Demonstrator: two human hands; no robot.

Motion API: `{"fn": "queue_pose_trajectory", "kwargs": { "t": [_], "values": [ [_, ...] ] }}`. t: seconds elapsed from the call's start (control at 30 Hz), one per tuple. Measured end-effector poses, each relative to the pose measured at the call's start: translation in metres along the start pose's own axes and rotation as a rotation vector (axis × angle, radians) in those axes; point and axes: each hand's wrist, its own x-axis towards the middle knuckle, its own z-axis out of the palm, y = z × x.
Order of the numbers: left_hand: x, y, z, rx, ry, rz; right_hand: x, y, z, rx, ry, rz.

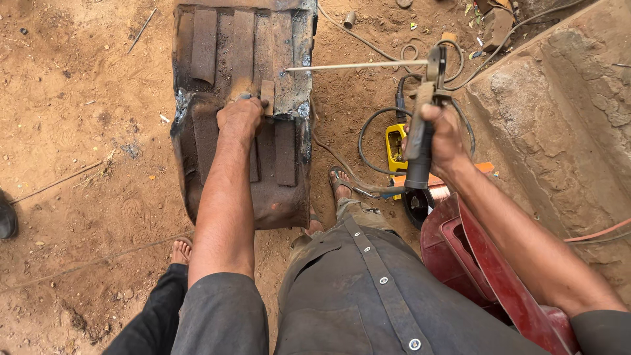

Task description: The person positions a metal plate on a large rusty metal object and uses a welding torch to join them. They hold a red welding mask in their left hand to shield their eyes while welding with their right hand, creating bright sparks and smoke. The person continues to weld along the seam of the metal plate throughout the clip.

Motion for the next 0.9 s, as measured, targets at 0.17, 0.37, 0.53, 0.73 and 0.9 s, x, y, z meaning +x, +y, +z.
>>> {"fn": "queue_pose_trajectory", "kwargs": {
  "t": [0.17, 0.37, 0.53, 0.73, 0.9],
  "values": [
    [-0.002, -0.002, 0.000, 0.018, 0.000, 0.015, -0.004, -0.013, 0.030, -1.090, -0.246, -0.543],
    [-0.008, 0.009, -0.011, 0.022, -0.064, -0.045, 0.011, -0.032, 0.045, -1.090, -0.208, -0.659],
    [-0.012, 0.010, -0.014, 0.031, -0.078, -0.040, 0.027, -0.038, 0.056, -1.165, -0.217, -0.467],
    [-0.020, 0.014, -0.024, -0.025, -0.047, -0.021, 0.035, -0.048, 0.070, -1.111, -0.222, -0.354],
    [-0.017, 0.006, -0.015, -0.034, 0.026, 0.027, 0.032, -0.057, 0.067, -1.135, -0.192, -0.327]
  ]
}}
